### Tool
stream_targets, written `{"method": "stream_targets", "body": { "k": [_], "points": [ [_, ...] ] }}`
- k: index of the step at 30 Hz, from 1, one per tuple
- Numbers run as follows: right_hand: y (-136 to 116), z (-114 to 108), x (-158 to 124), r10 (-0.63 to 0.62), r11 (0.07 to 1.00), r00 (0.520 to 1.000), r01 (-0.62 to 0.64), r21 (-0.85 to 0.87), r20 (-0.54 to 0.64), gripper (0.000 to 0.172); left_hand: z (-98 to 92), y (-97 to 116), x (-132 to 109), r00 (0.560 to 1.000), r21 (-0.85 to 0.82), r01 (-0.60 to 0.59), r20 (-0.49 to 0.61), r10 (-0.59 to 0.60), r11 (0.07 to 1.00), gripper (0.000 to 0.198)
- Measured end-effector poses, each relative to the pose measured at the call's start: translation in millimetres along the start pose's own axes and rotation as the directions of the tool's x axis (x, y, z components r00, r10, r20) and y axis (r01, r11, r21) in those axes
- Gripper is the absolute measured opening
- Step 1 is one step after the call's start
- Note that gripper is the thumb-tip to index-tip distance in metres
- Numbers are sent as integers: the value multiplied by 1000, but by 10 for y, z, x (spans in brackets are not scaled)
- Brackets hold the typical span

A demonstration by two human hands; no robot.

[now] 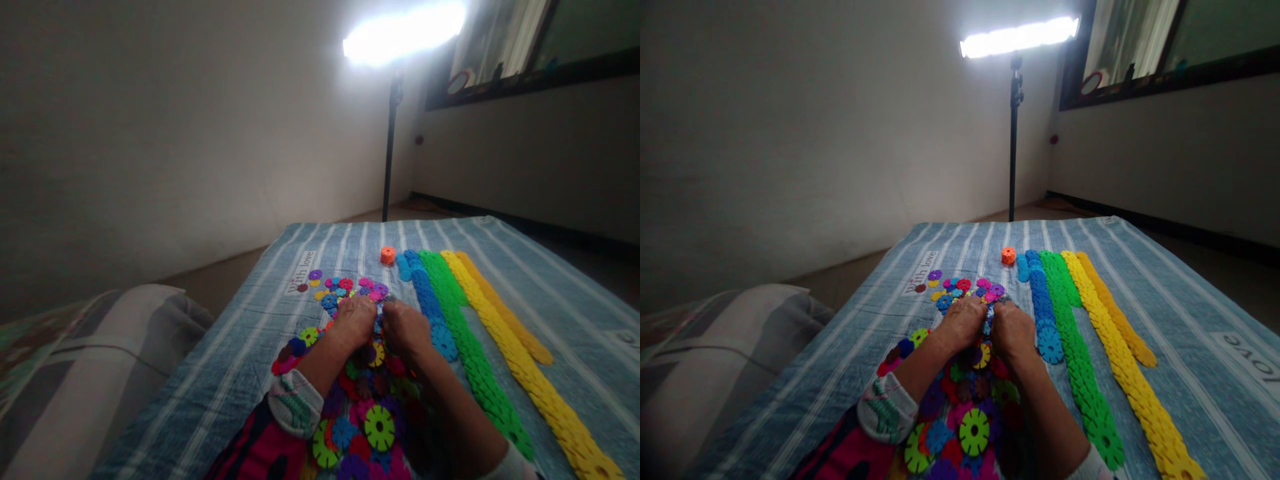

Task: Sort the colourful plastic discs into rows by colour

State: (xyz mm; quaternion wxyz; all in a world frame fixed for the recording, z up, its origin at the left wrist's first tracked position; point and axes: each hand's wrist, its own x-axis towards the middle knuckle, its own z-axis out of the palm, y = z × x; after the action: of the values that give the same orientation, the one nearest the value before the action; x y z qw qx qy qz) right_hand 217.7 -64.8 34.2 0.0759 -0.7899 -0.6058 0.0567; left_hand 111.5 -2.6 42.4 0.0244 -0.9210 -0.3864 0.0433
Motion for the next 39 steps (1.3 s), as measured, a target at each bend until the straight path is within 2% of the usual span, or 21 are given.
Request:
{"method": "stream_targets", "body": {
  "k": [7, 10, 13, 18, 23, 29, 34, 39],
  "points": [
    [3, 4, -23, -8, 1000, 1000, 8, 7, -19, 29, -3, -10, -68, 1000, 3, -7, -10, 7, 1000, 29],
    [8, 7, -29, -11, 1000, 1000, 11, 8, -15, 28, 16, -48, -116, 999, -15, -26, -46, 25, 1000, 28],
    [12, 0, -42, -13, 1000, 1000, 13, 16, -10, 27, 27, -107, -177, 997, -28, -41, -72, 38, 999, 27],
    [9, -39, -65, -26, 1000, 1000, 26, 9, -5, 28, 4, -218, -278, 997, 7, -70, -20, 70, 998, 26],
    [-13, -61, -106, -34, 999, 999, 34, 4, -5, 29, 12, -389, -353, 998, 30, -61, -26, 62, 998, 26],
    [-117, -101, -179, -120, 993, 992, 120, -4, -44, 28, 104, -647, -414, 998, 70, -39, -43, 42, 997, 27],
    [-251, -180, -238, -183, 983, 983, 183, 11, -3, 26, 223, -739, -384, 998, 27, 69, -16, -69, 997, 41],
    [-342, -93, -298, -249, 968, 968, 250, 27, -42, 22, 313, -792, -341, 999, -30, 12, -52, -14, 999, 46]
  ]
}}
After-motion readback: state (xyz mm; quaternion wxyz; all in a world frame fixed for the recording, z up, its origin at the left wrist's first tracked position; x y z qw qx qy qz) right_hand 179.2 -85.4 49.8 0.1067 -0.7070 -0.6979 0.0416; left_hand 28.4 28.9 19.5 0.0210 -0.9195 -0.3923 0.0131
